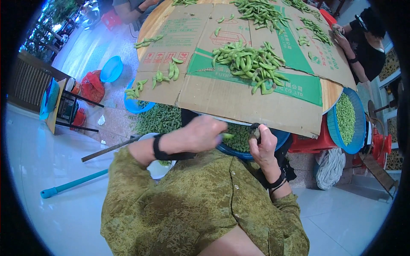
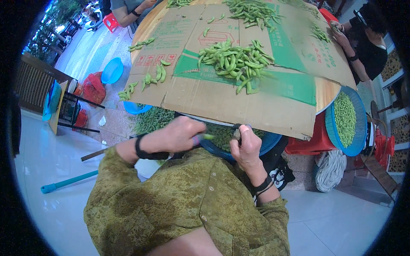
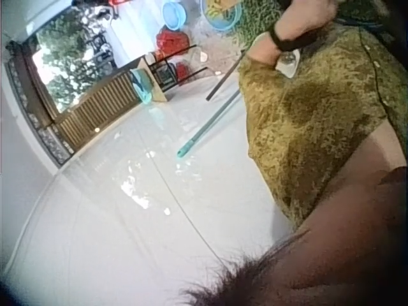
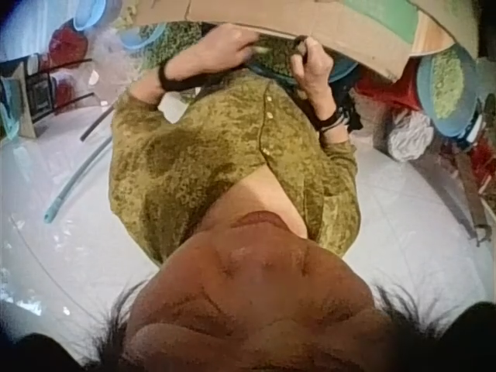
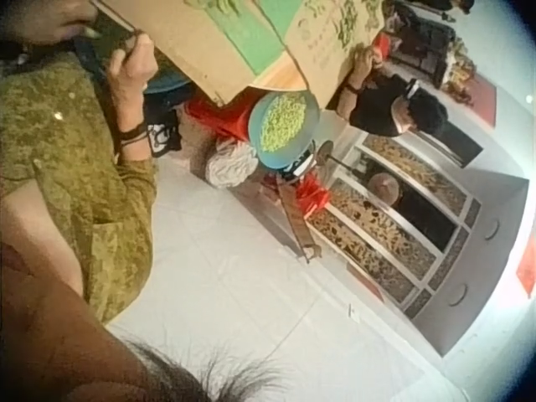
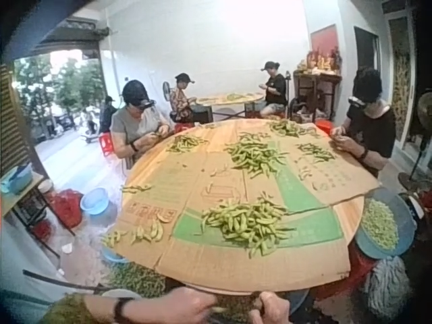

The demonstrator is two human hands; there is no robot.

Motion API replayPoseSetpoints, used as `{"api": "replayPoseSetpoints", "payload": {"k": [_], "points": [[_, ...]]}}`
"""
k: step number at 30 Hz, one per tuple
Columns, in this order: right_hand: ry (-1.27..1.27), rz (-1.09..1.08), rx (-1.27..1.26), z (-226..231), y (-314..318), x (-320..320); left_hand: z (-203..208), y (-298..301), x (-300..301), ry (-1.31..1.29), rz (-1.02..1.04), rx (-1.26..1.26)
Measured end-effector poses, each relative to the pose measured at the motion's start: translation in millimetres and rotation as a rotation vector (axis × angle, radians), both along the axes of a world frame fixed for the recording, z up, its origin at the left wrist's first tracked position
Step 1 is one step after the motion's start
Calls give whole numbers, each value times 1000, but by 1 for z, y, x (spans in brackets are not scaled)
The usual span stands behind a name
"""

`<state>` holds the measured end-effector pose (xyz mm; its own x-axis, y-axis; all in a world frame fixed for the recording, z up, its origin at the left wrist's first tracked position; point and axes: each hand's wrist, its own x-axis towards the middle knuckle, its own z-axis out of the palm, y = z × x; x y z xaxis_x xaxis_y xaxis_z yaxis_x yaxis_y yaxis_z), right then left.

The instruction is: Manually removing green beans from their pods using a thumb-mounted knife and collecting them in a basin.

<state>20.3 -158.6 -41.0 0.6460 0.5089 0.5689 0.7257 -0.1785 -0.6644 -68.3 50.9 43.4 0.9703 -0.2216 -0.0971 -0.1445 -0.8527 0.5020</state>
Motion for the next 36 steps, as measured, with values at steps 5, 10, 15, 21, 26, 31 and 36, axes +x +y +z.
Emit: {"api": "replayPoseSetpoints", "payload": {"k": [5, 10, 15, 21, 26, 31, 36], "points": [[-77, 57, -35, 5, -13, 0, 22, 44, -14, 188, -120, 483], [90, 62, -31, 7, -13, -1, 30, 36, 45, -378, -63, 280], [488, 94, 57, 6, -12, -7, 12, 44, 148, -589, -188, 319], [737, 132, 132, 5, -14, -8, -2, 57, 183, -578, -223, 344], [913, 181, 276, 16, -9, -3, -13, 59, 175, -692, -187, 210], [977, 160, 424, 24, -6, 2, -3, 22, 130, -356, -6, -456], [1224, 270, 636, 27, 1, 2, -7, -11, 86, 186, 87, -858]]}}
